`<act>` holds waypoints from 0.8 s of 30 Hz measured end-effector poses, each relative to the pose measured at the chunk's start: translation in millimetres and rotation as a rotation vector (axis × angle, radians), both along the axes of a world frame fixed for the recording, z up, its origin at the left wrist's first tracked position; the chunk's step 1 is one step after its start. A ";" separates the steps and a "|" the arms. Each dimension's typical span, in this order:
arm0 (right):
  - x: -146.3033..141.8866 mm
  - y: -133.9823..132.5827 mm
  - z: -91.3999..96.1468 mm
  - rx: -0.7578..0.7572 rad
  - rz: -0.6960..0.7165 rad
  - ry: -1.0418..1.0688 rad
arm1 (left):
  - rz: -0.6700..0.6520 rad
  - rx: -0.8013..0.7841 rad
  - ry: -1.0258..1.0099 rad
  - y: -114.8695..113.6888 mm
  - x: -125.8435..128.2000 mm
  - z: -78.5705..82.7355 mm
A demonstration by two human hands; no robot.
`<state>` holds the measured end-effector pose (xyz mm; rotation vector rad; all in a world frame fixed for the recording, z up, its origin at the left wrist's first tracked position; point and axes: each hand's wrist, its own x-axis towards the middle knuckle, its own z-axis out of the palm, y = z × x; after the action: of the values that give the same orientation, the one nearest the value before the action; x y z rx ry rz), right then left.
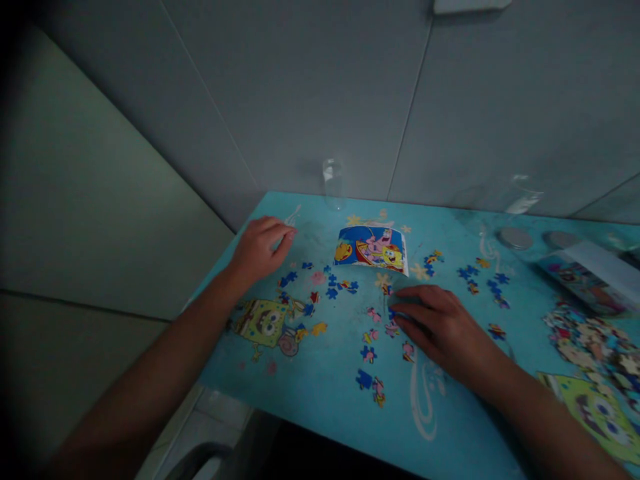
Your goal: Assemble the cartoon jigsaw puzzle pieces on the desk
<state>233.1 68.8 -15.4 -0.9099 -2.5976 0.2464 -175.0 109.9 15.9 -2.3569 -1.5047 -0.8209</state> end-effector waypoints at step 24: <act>-2.1 -3.7 4.8 0.002 -0.041 0.040 | -0.114 -0.063 -0.075 -6.6 -4.1 -11.1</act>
<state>231.0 65.2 -10.6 -0.9471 -2.5389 0.2485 -179.0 103.3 4.8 -2.5037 -1.4555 -0.9112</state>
